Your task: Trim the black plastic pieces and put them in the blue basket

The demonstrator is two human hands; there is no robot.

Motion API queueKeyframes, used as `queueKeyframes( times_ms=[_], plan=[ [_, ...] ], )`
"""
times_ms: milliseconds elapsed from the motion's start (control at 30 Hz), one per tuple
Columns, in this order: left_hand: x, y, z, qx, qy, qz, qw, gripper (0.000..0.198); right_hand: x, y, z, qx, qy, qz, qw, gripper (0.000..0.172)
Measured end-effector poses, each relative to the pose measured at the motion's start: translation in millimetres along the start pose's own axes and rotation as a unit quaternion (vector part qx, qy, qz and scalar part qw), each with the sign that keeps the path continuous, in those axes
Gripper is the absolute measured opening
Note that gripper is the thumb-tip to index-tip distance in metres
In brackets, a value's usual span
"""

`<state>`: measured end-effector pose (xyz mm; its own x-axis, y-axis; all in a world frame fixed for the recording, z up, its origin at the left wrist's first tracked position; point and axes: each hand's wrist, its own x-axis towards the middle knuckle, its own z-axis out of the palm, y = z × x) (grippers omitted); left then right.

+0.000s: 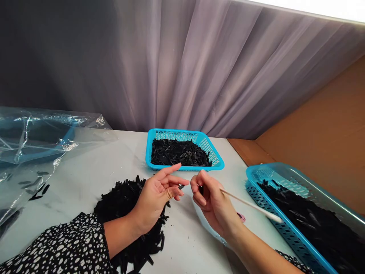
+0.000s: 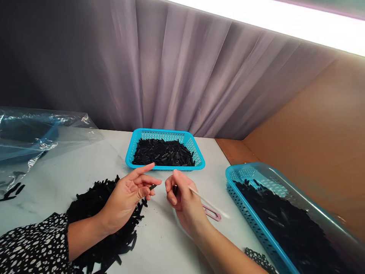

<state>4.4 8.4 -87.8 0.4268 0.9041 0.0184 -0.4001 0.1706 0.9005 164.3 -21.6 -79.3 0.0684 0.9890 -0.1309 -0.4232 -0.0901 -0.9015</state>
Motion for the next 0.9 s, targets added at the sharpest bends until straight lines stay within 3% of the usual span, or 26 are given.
queueKeyframes(
  times_ms=[200, 367, 467, 567, 733, 900],
  plan=[
    [-4.6, 1.7, 5.0, 0.049, 0.005, 0.049, 0.998, 0.054, -1.9, 5.0, -1.3, -0.129, -0.040, -0.010, 0.991, 0.039],
    [-12.1, -0.6, 6.1, 0.123, 0.033, 0.109, 0.986, 0.043, -3.9, 3.3, -3.5, -0.200, -0.038, -0.077, 0.976, 0.041],
    [-12.5, -0.6, 4.9, 0.146, 0.055, 0.121, 0.980, 0.036, -5.1, 2.6, -4.5, -0.239, -0.048, -0.105, 0.964, 0.031],
    [-11.1, 1.5, 5.2, 0.119, 0.055, 0.112, 0.985, 0.033, -5.4, 4.8, -5.7, -0.241, -0.044, -0.112, 0.963, 0.021],
    [-11.0, 4.4, 7.5, 0.093, 0.053, 0.121, 0.987, 0.026, -5.0, 8.1, -5.6, -0.200, 0.001, -0.110, 0.974, 0.024],
    [-11.7, 2.7, 6.6, 0.116, 0.048, 0.134, 0.983, 0.027, -6.3, 7.3, -3.9, -0.190, -0.001, -0.098, 0.977, 0.024]
  ],
)
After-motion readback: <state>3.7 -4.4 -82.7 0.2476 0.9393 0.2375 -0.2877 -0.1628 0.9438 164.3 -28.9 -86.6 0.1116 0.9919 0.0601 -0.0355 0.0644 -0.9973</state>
